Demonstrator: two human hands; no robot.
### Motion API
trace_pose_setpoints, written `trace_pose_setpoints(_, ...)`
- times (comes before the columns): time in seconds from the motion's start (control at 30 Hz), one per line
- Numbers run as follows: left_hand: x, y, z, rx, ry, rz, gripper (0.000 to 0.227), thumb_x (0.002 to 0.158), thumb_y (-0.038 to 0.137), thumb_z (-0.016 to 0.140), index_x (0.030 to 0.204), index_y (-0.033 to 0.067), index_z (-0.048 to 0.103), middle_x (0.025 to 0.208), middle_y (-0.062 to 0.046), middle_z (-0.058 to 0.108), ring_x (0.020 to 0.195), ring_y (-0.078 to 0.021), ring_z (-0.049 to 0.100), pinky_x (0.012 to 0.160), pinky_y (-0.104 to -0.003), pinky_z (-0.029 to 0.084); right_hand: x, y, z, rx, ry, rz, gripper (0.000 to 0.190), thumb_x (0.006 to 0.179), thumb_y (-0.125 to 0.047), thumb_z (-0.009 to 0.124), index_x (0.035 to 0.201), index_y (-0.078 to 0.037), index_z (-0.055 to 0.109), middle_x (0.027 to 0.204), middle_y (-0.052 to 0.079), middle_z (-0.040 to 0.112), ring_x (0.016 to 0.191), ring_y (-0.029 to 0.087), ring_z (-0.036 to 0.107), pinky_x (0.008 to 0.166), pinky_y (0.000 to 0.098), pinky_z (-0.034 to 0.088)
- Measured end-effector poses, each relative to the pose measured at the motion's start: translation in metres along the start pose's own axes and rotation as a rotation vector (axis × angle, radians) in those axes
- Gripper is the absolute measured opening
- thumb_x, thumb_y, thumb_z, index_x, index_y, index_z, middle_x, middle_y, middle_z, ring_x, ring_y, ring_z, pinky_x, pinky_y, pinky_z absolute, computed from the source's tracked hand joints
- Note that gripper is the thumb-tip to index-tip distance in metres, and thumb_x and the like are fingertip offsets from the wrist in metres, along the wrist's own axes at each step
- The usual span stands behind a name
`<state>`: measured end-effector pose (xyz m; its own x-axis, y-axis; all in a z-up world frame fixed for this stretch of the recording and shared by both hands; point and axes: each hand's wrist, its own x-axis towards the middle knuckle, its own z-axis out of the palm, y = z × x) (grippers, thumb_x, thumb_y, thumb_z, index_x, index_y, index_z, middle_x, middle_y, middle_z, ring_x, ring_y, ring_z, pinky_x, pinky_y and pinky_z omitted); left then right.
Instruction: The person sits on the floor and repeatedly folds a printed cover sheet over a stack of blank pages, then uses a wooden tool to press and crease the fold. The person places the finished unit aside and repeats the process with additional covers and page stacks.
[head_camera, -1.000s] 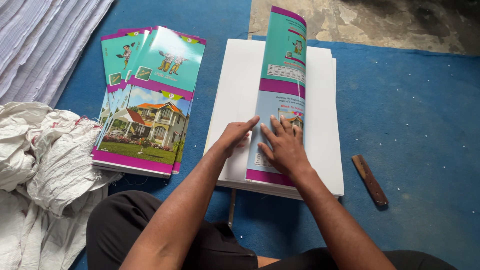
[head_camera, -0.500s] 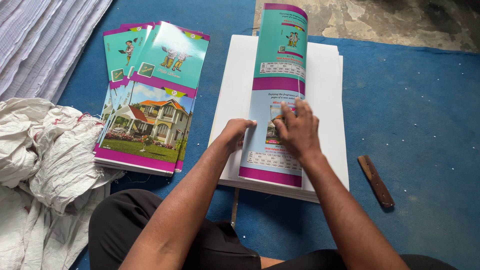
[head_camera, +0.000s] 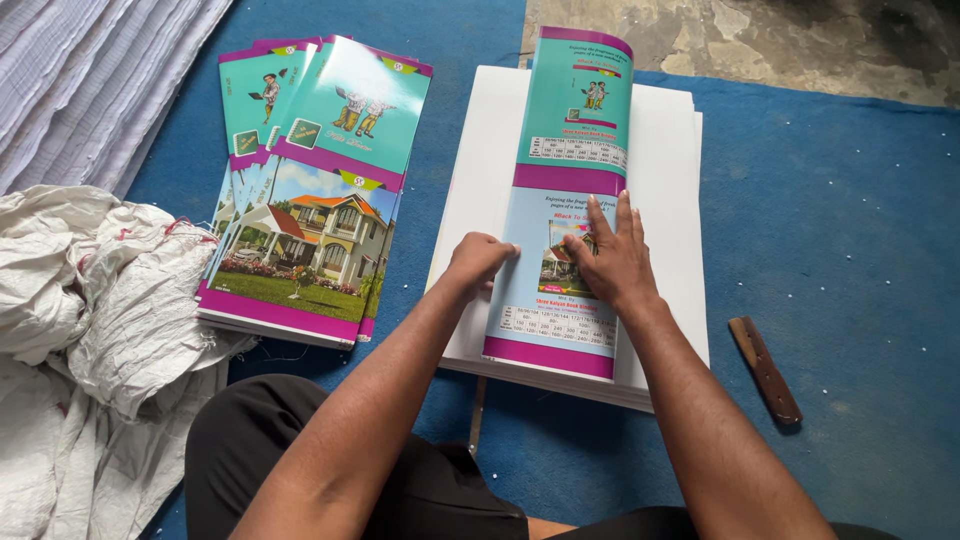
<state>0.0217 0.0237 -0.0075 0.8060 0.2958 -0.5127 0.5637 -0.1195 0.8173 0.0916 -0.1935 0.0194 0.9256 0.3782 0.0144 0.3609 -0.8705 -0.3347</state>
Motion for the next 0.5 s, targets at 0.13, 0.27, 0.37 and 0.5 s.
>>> trace_pose_setpoints(0.13,-0.003,-0.001,0.002,0.424,0.238,0.189,0.035,0.075,0.031,0.08,0.094,0.0019,0.076,0.096,-0.02,0.075,0.093,-0.0324,0.072,0.089,-0.043,0.056,0.001,-0.003,0.006,-0.03,0.01,-0.005,0.078,0.094,-0.067,0.049,0.16,-0.028,0.035,0.169,0.022,0.008,0.153,0.047,0.013,0.117,0.0644,0.028)
trace_pose_setpoints(0.27,-0.014,0.0,0.002,0.443,0.343,0.224,0.043,0.069,0.019,0.084,0.1,-0.0037,0.067,0.098,-0.024,0.073,0.096,-0.0377,0.072,0.09,-0.043,0.056,0.0,-0.008,0.008,-0.045,0.025,-0.01,0.076,0.094,-0.066,0.05,0.158,-0.028,0.036,0.169,0.022,0.009,0.153,0.048,0.015,0.115,0.0633,0.032)
trace_pose_setpoints(0.37,-0.022,0.004,0.001,0.446,0.356,0.221,0.042,0.07,0.016,0.085,0.101,-0.0045,0.067,0.099,-0.025,0.073,0.098,-0.0386,0.073,0.092,-0.044,0.057,0.0,-0.01,0.011,-0.041,0.029,-0.007,0.077,0.093,-0.066,0.049,0.158,-0.028,0.036,0.169,0.021,0.01,0.153,0.048,0.015,0.114,0.0616,0.033)
trace_pose_setpoints(0.5,-0.032,0.012,0.0,0.459,0.357,0.207,0.037,0.074,0.013,0.083,0.102,-0.0047,0.065,0.098,-0.025,0.073,0.097,-0.038,0.074,0.091,-0.043,0.059,0.001,-0.01,0.015,-0.107,0.053,-0.022,0.076,0.094,-0.066,0.049,0.158,-0.027,0.037,0.169,0.021,0.012,0.152,0.048,0.015,0.117,0.0621,0.025)
